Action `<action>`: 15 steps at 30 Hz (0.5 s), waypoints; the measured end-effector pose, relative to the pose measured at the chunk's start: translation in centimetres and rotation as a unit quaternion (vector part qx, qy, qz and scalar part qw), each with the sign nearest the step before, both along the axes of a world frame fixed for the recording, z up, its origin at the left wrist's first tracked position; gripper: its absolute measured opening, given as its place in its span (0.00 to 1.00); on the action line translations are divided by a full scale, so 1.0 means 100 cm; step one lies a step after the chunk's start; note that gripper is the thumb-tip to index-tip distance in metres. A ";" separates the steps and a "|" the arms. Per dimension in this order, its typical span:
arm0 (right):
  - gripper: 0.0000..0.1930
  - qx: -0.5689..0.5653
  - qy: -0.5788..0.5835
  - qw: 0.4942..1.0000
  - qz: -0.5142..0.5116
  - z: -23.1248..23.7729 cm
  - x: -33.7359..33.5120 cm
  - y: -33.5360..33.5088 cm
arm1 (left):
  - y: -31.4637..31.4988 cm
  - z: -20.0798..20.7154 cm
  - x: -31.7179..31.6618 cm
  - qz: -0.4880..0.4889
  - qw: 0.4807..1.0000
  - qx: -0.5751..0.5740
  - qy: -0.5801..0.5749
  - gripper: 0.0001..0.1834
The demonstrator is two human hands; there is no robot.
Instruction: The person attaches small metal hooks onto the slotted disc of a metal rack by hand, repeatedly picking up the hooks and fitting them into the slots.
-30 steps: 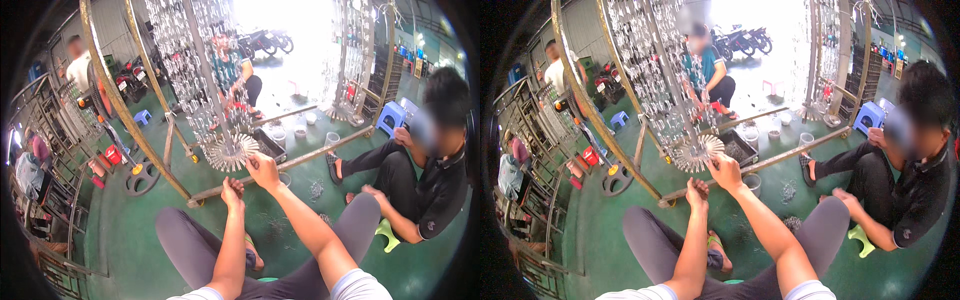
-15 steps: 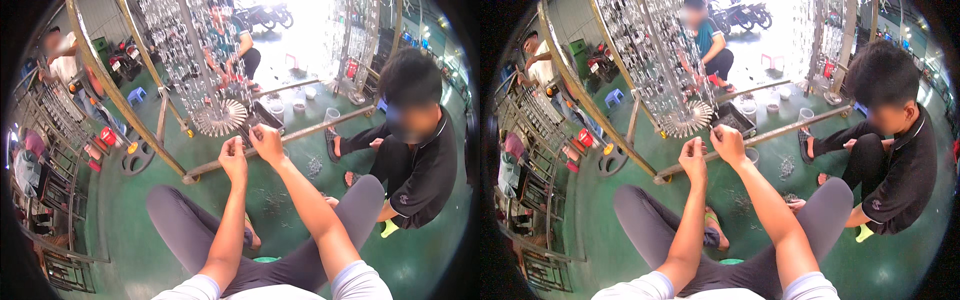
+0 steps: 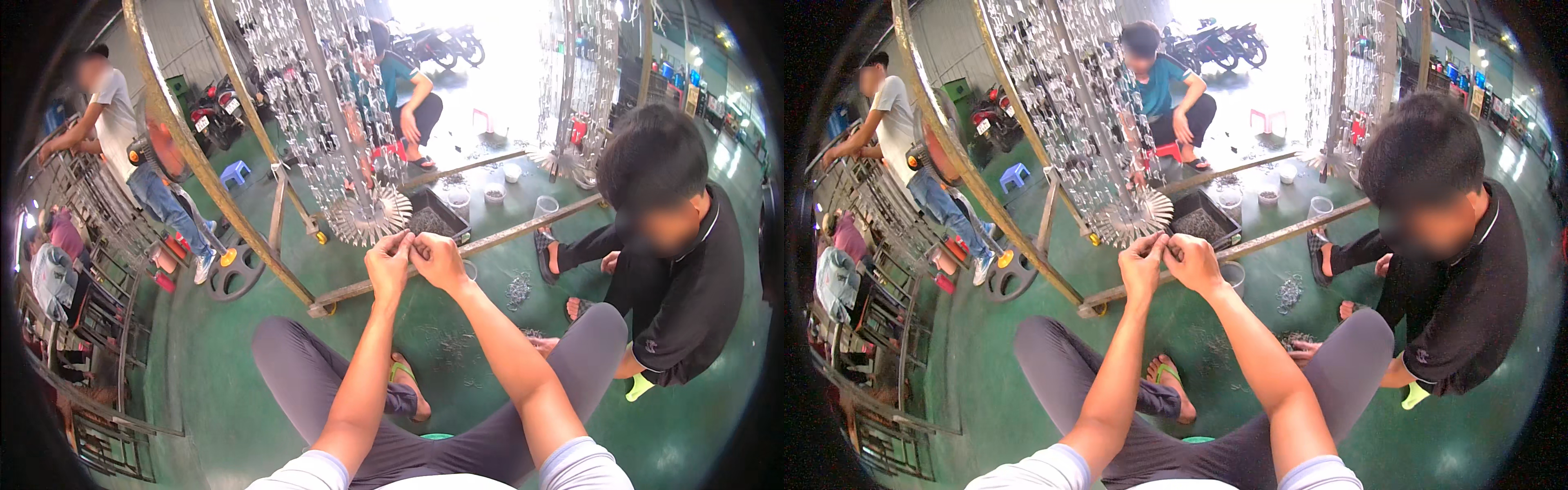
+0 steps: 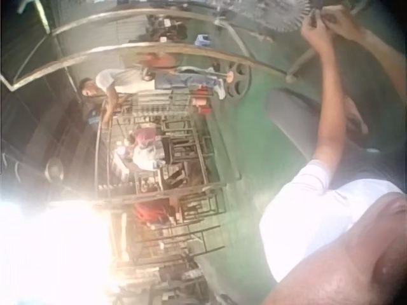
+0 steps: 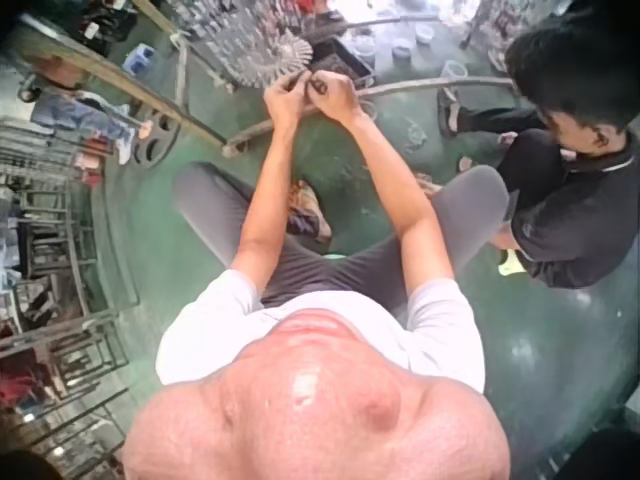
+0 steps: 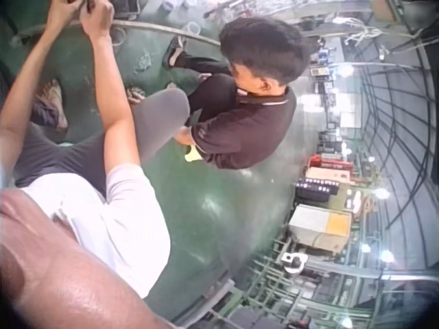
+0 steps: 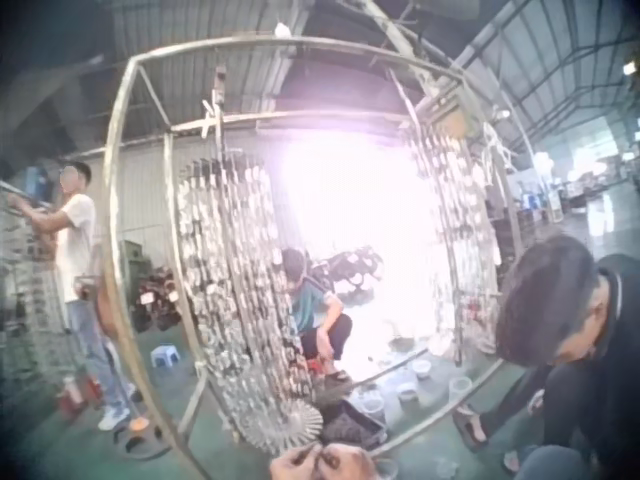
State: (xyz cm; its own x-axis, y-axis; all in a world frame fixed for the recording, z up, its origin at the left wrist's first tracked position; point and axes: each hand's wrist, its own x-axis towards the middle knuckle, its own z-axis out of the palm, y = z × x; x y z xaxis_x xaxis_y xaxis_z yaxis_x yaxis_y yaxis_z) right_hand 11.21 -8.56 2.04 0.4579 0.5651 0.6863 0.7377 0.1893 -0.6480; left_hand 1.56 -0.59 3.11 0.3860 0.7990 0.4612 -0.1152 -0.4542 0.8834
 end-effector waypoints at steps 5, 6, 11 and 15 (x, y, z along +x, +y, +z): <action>0.12 0.021 0.049 0.998 0.033 -0.004 0.000 0.001 | 0.006 -0.010 -0.003 -0.033 0.999 -0.019 -0.019 0.15; 0.12 0.028 0.047 0.998 0.031 -0.005 0.000 0.000 | 0.005 -0.010 -0.005 -0.036 0.998 -0.042 0.004 0.16; 0.11 -0.015 0.128 0.985 0.116 -0.016 0.016 0.006 | 0.009 -0.012 -0.008 -0.065 0.996 -0.058 -0.017 0.15; 0.09 -0.056 0.222 0.947 0.224 -0.006 0.026 -0.004 | 0.010 -0.014 -0.005 -0.080 0.996 -0.043 -0.015 0.15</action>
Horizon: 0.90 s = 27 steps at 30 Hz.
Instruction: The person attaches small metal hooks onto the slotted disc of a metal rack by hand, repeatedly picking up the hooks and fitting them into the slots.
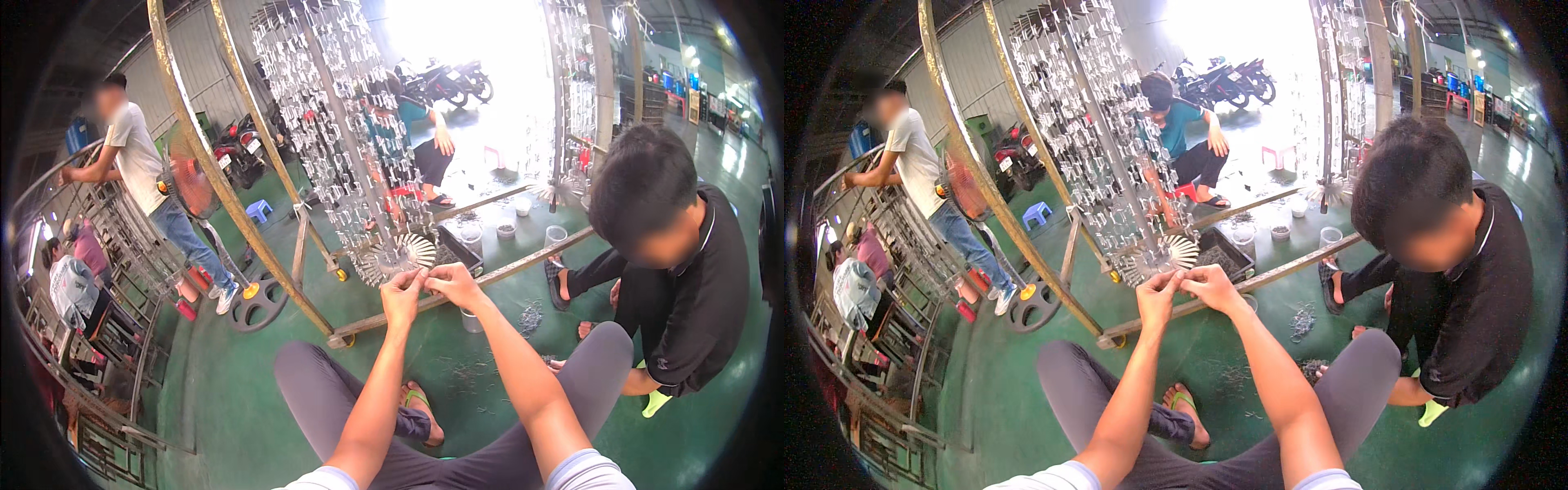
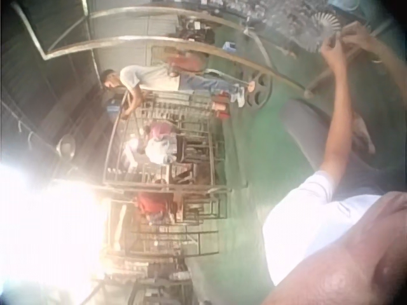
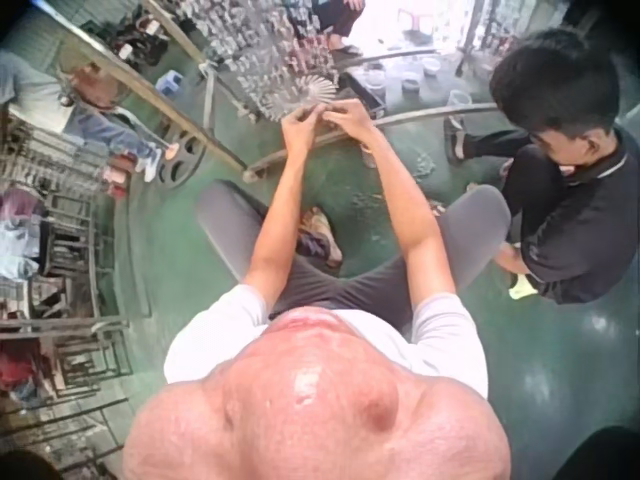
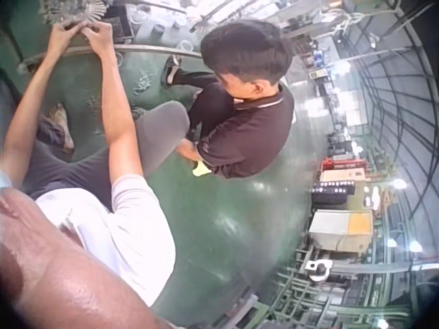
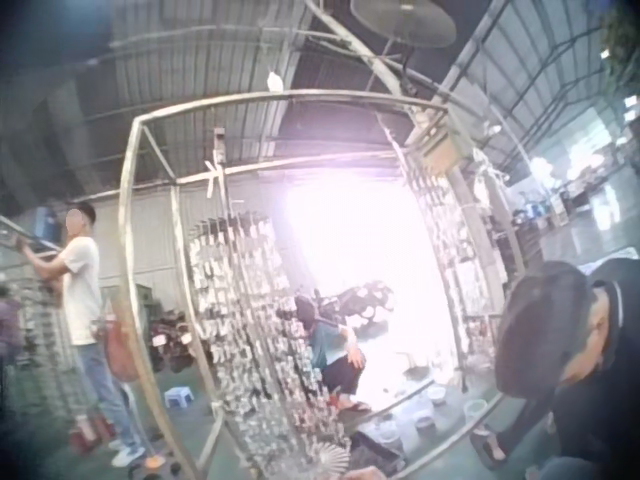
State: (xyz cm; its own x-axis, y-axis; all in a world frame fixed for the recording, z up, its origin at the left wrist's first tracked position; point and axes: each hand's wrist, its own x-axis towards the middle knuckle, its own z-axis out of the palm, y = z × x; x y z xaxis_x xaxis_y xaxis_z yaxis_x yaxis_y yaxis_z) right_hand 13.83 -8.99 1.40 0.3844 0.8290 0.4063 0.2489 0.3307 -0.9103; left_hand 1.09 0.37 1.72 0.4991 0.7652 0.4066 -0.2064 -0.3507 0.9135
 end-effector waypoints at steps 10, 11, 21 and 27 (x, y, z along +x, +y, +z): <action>0.11 -0.057 0.069 0.996 0.029 0.005 0.003 -0.011 | 0.007 -0.011 0.006 -0.037 0.999 -0.005 0.014 0.16; 0.11 -0.056 0.068 0.996 0.029 0.004 0.001 -0.010 | 0.007 -0.011 0.006 -0.043 0.999 -0.012 0.014 0.16; 0.08 0.020 -0.120 0.971 -0.207 0.013 -0.034 0.001 | 0.007 0.011 -0.008 0.032 0.995 0.070 0.061 0.16; 0.10 0.042 -0.176 0.926 -0.331 -0.007 -0.038 0.019 | 0.000 0.011 0.007 0.062 0.994 0.055 0.066 0.16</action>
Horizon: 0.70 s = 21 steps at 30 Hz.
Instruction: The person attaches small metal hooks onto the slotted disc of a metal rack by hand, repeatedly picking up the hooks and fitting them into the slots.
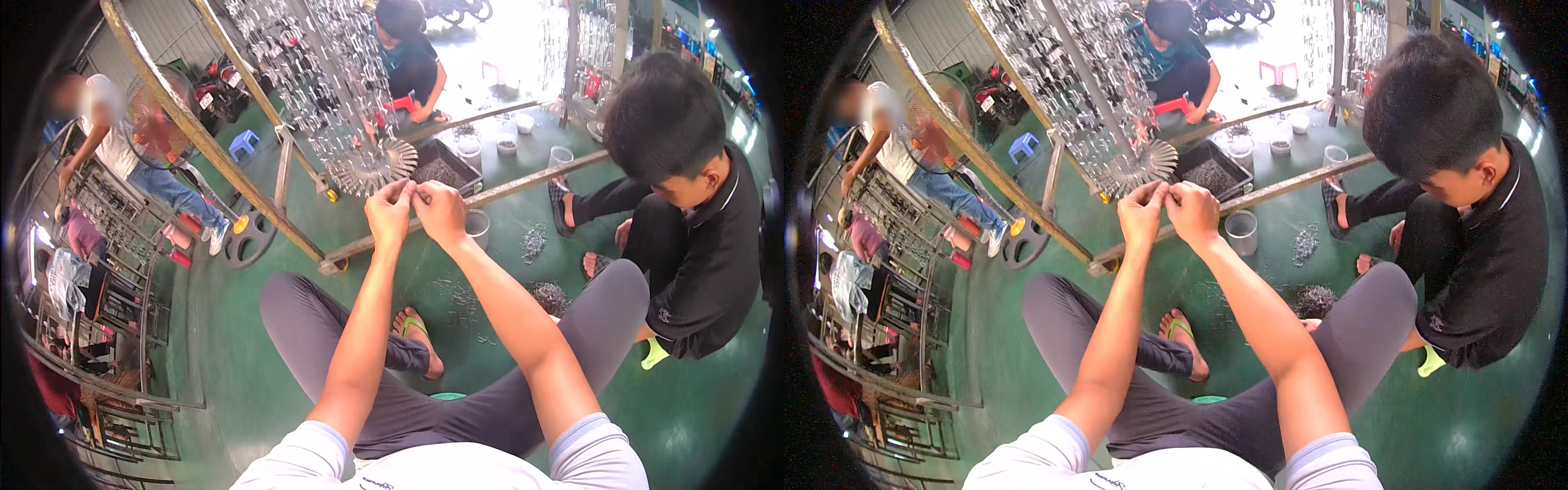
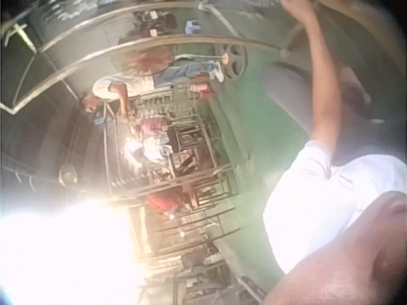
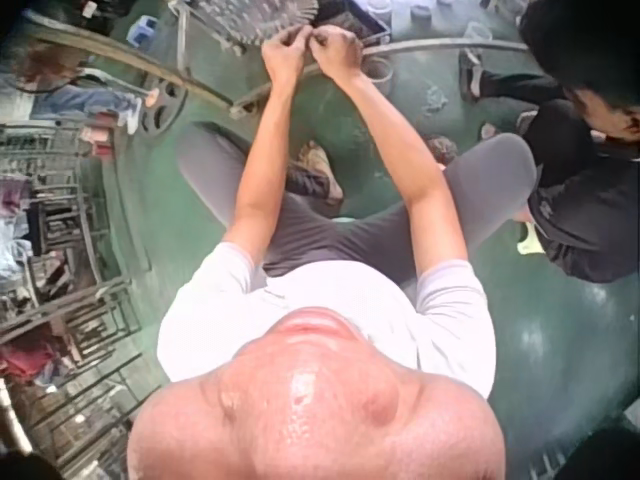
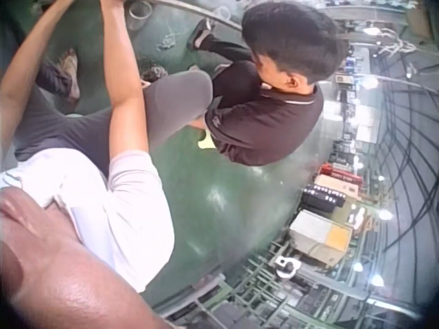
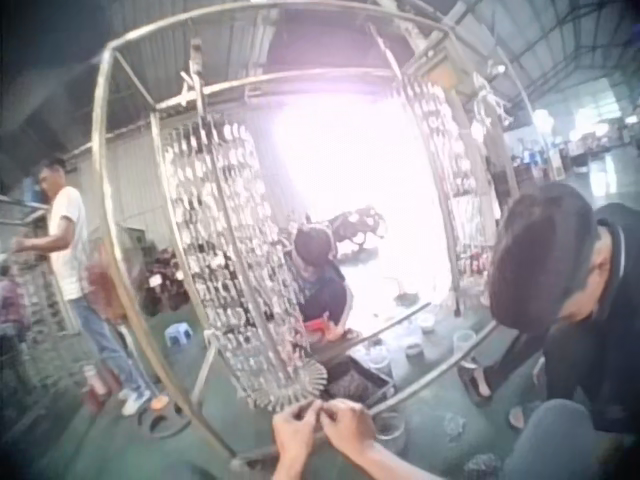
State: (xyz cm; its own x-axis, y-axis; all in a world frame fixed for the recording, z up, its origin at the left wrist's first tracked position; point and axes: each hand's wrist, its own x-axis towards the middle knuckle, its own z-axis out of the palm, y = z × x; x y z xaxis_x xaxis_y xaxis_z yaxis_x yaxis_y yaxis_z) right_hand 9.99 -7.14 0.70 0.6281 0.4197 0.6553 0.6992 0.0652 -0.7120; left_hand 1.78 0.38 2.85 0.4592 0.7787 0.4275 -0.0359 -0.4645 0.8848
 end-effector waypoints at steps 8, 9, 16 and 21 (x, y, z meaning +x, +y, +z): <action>0.11 -0.015 -0.111 0.989 -0.098 0.002 -0.011 -0.001 | -0.008 0.005 -0.006 0.044 0.987 0.154 -0.009 0.11; 0.11 -0.015 -0.112 0.989 -0.097 0.003 -0.011 -0.001 | -0.010 0.006 -0.006 0.039 0.987 0.155 -0.013 0.10; 0.05 -0.011 -0.068 0.998 -0.003 0.003 0.006 -0.005 | 0.000 0.009 -0.001 0.082 0.959 0.270 0.031 0.08; 0.08 0.051 -0.013 0.999 -0.007 0.044 0.009 -0.008 | -0.001 0.004 -0.004 0.112 0.944 0.305 0.061 0.08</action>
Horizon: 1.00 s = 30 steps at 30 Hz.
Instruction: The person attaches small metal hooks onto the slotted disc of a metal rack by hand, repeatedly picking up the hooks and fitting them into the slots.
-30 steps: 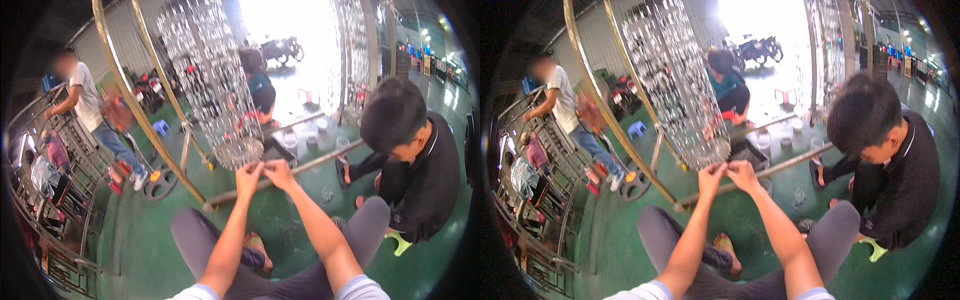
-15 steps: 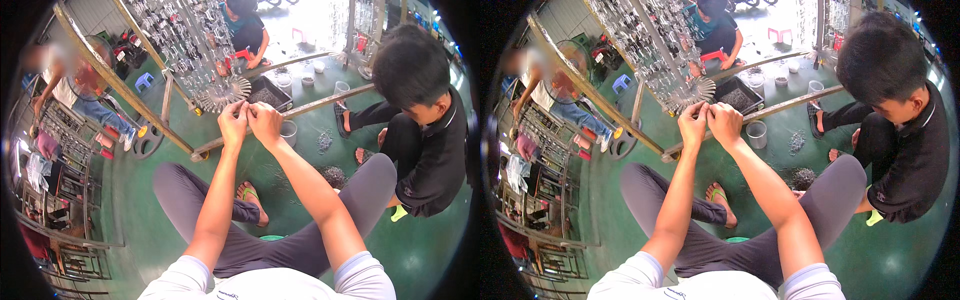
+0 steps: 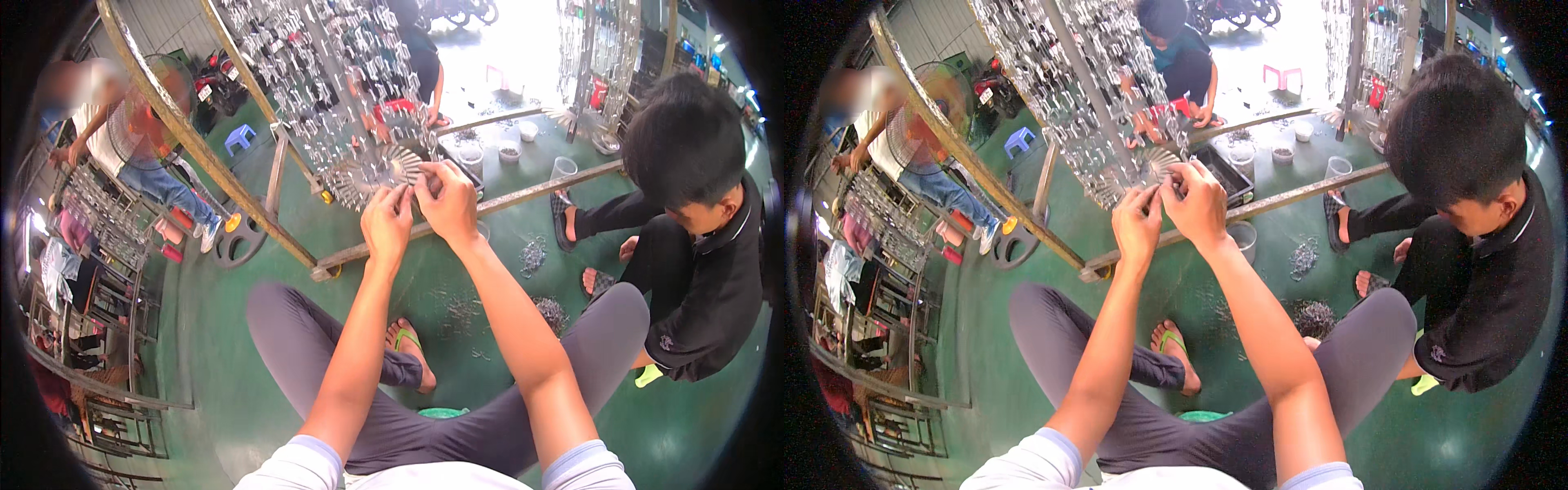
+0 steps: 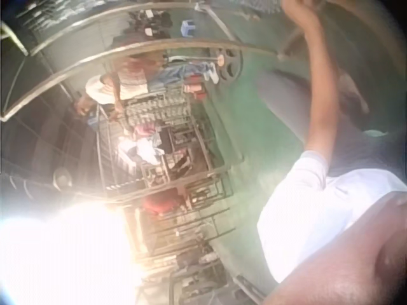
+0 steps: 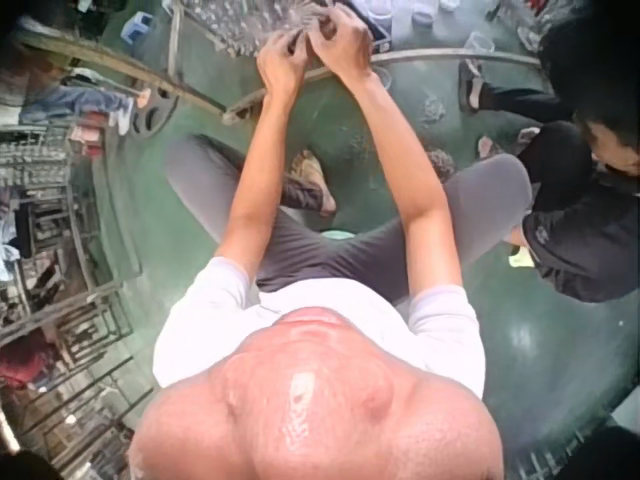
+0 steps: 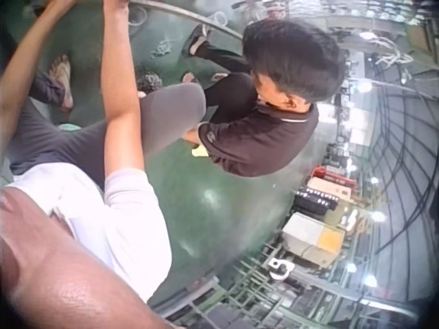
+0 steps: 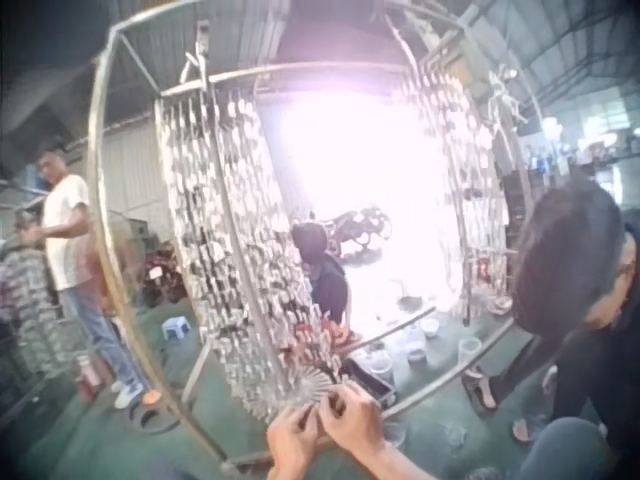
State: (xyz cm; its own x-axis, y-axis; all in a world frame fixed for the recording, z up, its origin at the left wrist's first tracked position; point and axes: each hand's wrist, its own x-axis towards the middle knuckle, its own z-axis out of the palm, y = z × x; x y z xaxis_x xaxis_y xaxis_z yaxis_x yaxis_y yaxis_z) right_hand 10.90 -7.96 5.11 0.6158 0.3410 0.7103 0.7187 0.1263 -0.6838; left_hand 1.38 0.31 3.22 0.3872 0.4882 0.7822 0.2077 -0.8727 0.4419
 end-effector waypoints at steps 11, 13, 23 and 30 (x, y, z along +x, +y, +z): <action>0.14 0.041 -0.040 0.997 -0.045 0.141 -0.005 0.038 | -0.002 -0.002 0.002 0.054 0.998 0.027 -0.027 0.09; 0.14 0.056 -0.042 0.996 -0.053 0.145 0.004 0.045 | -0.007 -0.002 0.004 0.074 0.995 0.046 -0.041 0.09; 0.10 -0.005 -0.108 0.983 -0.147 0.154 -0.003 0.049 | 0.001 -0.004 0.003 0.123 0.991 0.031 -0.034 0.09; 0.09 -0.025 -0.141 0.972 -0.187 0.155 0.006 0.061 | 0.009 -0.005 0.007 0.154 0.986 0.049 -0.044 0.08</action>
State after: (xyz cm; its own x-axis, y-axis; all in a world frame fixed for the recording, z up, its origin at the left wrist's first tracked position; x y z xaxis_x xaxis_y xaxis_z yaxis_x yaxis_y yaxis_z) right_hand 11.51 -1.86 20.65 0.4868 0.1698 0.8568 0.8676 -0.2080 -0.4517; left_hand 2.12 1.17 2.77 0.1604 0.4920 0.8557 0.4343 -0.8137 0.3864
